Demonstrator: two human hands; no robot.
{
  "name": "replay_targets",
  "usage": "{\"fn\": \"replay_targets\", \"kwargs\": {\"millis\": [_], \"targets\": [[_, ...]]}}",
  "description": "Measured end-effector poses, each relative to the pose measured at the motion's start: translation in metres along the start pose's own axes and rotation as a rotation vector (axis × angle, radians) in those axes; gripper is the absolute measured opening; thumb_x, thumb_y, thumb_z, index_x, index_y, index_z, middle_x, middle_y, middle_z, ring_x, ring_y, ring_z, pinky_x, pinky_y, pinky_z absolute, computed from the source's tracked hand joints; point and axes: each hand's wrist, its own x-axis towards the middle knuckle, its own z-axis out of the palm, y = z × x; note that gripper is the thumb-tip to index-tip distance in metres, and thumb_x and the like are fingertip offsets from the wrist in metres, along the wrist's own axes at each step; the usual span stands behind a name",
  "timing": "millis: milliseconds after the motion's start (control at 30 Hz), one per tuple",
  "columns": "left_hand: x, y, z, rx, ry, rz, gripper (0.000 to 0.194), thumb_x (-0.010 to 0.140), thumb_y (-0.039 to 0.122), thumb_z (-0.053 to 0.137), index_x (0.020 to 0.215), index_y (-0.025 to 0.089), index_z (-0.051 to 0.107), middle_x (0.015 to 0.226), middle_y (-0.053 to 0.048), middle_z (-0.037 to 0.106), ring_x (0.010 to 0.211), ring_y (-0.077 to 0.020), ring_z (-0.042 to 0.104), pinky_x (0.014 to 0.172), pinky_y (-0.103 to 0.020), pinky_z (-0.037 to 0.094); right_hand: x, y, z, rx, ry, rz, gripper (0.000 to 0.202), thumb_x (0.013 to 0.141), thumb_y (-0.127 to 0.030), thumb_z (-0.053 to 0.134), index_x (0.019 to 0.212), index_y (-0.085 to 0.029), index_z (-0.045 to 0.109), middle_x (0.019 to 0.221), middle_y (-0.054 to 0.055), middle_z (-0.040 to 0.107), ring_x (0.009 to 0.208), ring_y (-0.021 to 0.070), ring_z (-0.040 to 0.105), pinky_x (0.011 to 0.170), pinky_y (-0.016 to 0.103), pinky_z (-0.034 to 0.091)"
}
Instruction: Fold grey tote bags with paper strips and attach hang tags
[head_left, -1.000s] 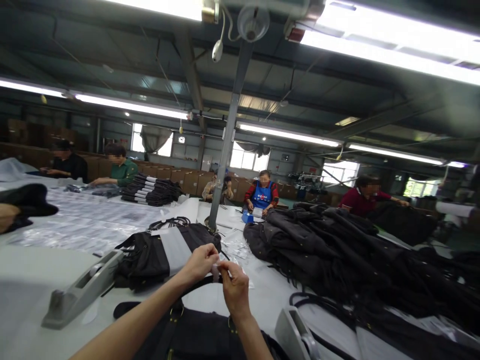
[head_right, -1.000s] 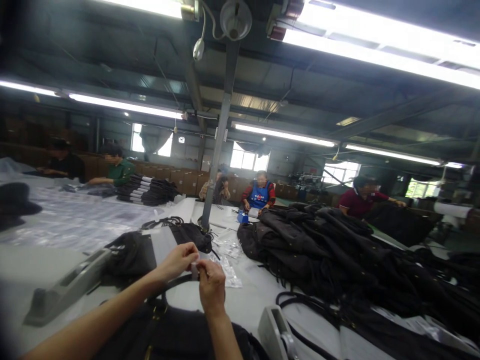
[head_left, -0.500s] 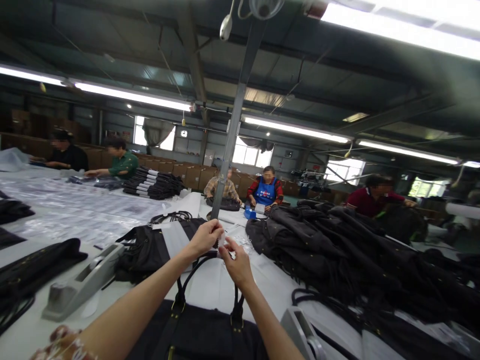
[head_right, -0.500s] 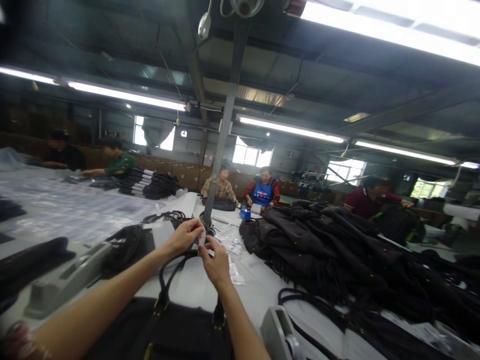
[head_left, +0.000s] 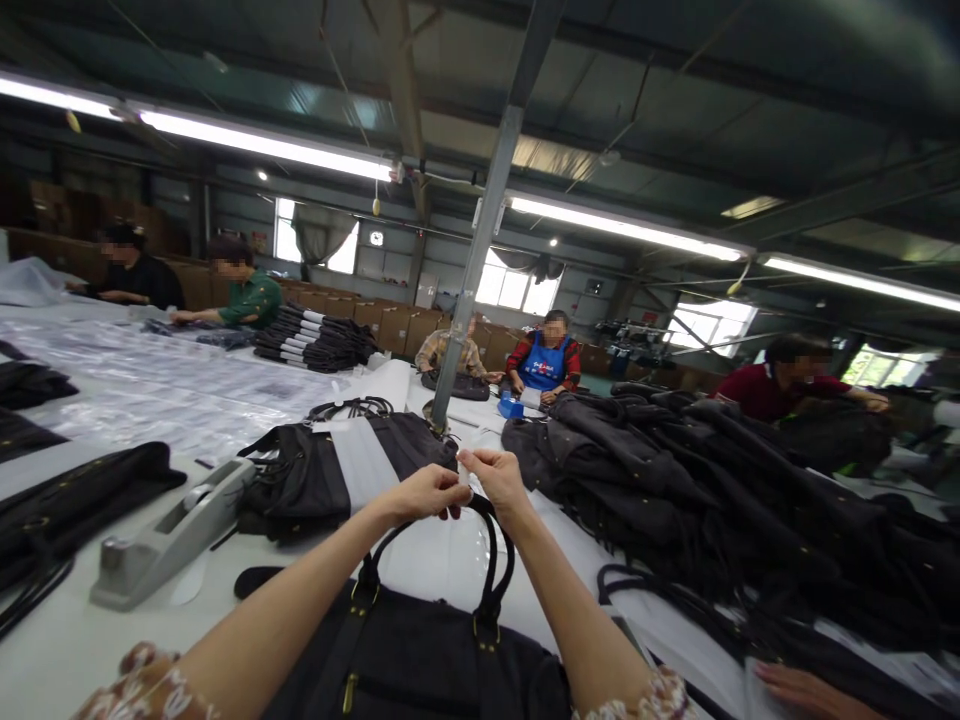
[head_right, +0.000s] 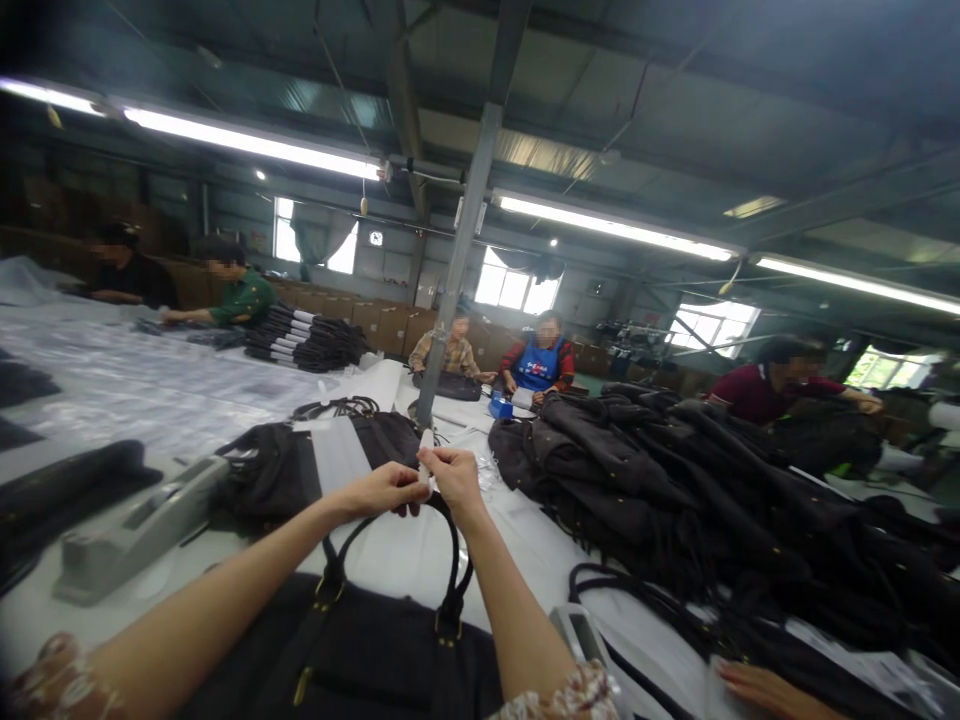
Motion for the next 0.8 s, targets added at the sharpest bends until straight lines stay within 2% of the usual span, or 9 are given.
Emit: {"fn": "replay_targets", "kwargs": {"millis": [133, 233, 300, 367, 467, 533, 600, 700, 800], "targets": [[0.013, -0.003, -0.006, 0.093, 0.023, -0.002, 0.031, 0.080, 0.042, 0.050, 0.062, 0.017, 0.056, 0.051, 0.001, 0.055, 0.048, -0.0108, 0.048, 0.051, -0.022, 0.037, 0.013, -0.001, -0.007, -0.040, 0.113, -0.046, 0.044, 0.075, -0.053, 0.057, 0.056, -0.013, 0.059, 0.050, -0.003, 0.048, 0.048, 0.0079, 0.039, 0.047, 0.021, 0.029], [0.026, -0.008, -0.016, 0.178, 0.085, 0.018, 0.026, 0.079, 0.039, 0.050, 0.069, 0.017, 0.058, 0.058, 0.002, 0.057, 0.056, -0.0117, 0.051, 0.054, -0.022, 0.037, 0.016, 0.009, -0.014, -0.121, -0.019, -0.121, 0.042, 0.077, -0.055, 0.054, 0.080, -0.014, 0.065, 0.068, 0.000, 0.061, 0.063, 0.0123, 0.053, 0.059, 0.022, 0.040], [0.034, -0.015, -0.020, 0.228, 0.094, 0.022, 0.027, 0.079, 0.042, 0.052, 0.075, 0.017, 0.060, 0.064, 0.002, 0.059, 0.061, -0.0127, 0.053, 0.058, -0.022, 0.039, 0.012, 0.028, -0.015, -0.211, -0.187, -0.104, 0.044, 0.072, -0.052, 0.062, 0.099, -0.017, 0.064, 0.080, 0.001, 0.065, 0.071, 0.0143, 0.058, 0.066, 0.024, 0.044], [0.042, -0.026, -0.022, 0.289, 0.099, 0.009, 0.030, 0.075, 0.047, 0.058, 0.075, 0.017, 0.061, 0.068, 0.001, 0.061, 0.066, -0.0144, 0.054, 0.063, -0.023, 0.040, 0.003, 0.057, -0.013, -0.336, -0.229, -0.012, 0.042, 0.071, -0.049, 0.065, 0.100, -0.019, 0.062, 0.076, 0.000, 0.064, 0.064, 0.0137, 0.059, 0.061, 0.024, 0.045], [0.057, -0.046, -0.025, 0.391, 0.157, -0.063, 0.036, 0.070, 0.051, 0.064, 0.081, 0.018, 0.062, 0.075, -0.002, 0.062, 0.075, -0.0192, 0.057, 0.070, -0.027, 0.041, -0.006, 0.103, -0.010, -0.500, -0.076, 0.128, 0.033, 0.081, -0.049, 0.050, 0.085, -0.018, 0.060, 0.064, -0.002, 0.059, 0.053, 0.0131, 0.054, 0.053, 0.024, 0.042], [0.064, -0.058, -0.024, 0.438, 0.192, -0.116, 0.039, 0.072, 0.049, 0.064, 0.097, 0.019, 0.061, 0.086, -0.005, 0.064, 0.085, -0.0226, 0.058, 0.076, -0.030, 0.042, -0.005, 0.129, -0.012, -0.564, 0.035, 0.158, 0.034, 0.085, -0.049, 0.043, 0.081, -0.019, 0.058, 0.066, 0.000, 0.058, 0.061, 0.0159, 0.056, 0.057, 0.026, 0.041], [0.061, -0.068, -0.012, 0.494, 0.238, -0.146, 0.043, 0.079, 0.045, 0.059, 0.114, 0.020, 0.056, 0.101, -0.009, 0.063, 0.099, -0.0246, 0.056, 0.086, -0.034, 0.041, 0.001, 0.150, -0.017, -0.608, 0.097, 0.176, 0.032, 0.086, -0.046, 0.042, 0.080, -0.018, 0.058, 0.071, 0.003, 0.060, 0.071, 0.0190, 0.057, 0.063, 0.027, 0.040], [0.025, -0.084, 0.035, 0.678, 0.325, -0.147, 0.046, 0.090, 0.041, 0.043, 0.132, 0.021, 0.044, 0.126, -0.013, 0.054, 0.120, -0.0259, 0.046, 0.102, -0.041, 0.033, 0.015, 0.175, -0.026, -0.656, 0.119, 0.225, 0.028, 0.086, -0.041, 0.044, 0.078, -0.018, 0.059, 0.073, 0.005, 0.061, 0.076, 0.0208, 0.058, 0.067, 0.028, 0.039], [-0.038, -0.107, 0.099, 0.754, 0.163, -0.217, 0.060, 0.085, 0.053, 0.045, 0.139, 0.029, 0.036, 0.144, -0.012, 0.038, 0.133, -0.0358, 0.030, 0.106, -0.057, 0.026, 0.027, 0.199, -0.025, -0.682, 0.083, 0.269, 0.027, 0.085, -0.039, 0.047, 0.075, -0.017, 0.060, 0.070, 0.005, 0.062, 0.074, 0.0199, 0.059, 0.065, 0.027, 0.039]]}}
